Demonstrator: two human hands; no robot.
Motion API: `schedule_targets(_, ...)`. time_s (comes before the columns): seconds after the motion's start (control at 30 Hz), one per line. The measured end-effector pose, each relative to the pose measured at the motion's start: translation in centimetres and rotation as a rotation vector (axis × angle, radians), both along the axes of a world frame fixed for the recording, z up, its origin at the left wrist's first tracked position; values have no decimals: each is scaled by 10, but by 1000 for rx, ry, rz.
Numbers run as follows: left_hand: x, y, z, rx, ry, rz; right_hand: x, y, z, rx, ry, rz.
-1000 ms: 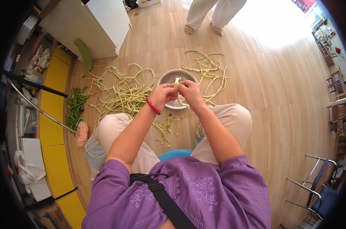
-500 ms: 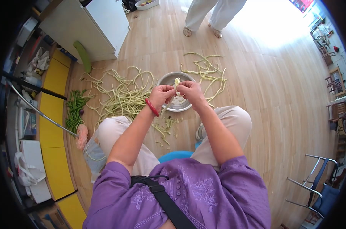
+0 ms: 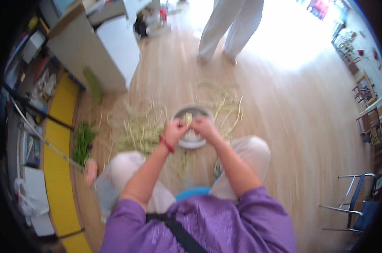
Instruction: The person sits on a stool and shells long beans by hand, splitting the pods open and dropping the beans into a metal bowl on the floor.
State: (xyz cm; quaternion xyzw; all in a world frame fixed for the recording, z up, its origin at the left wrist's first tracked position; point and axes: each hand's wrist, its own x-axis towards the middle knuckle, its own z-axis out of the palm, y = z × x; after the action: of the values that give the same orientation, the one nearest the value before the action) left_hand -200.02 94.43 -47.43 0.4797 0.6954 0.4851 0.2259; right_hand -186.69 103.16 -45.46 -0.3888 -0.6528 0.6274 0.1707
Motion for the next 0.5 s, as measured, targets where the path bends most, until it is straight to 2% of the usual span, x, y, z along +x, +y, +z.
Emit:
schedule_targets(0.03,-2,1,-7,-51,33,7,0,6,-16,47,-14,7)
schedule_targets(0.07,0,-1,7,-123,11,11,1,5,-11,61,-57,7)
schedule_targets(0.1,-4,2,-10,-102,21,11,0,5,-11,0,-51,17)
schedule_targets(0.13,1,-2,6,-126,-7,16,1,2,-4,8,-70,36)
schedule_targets(0.17,0,-2,-5,-105,-100,3,1,-2,2,-13,-44,39)
schedule_targets(0.23,2,-5,8,-151,-86,-11,1,-5,5,-38,-39,52)
schedule_targets(0.33,9,-12,16,-123,-118,-8,3,-10,10,-219,77,45)
schedule_targets(0.5,14,-18,8,-128,-194,6,5,-15,8,-280,78,47)
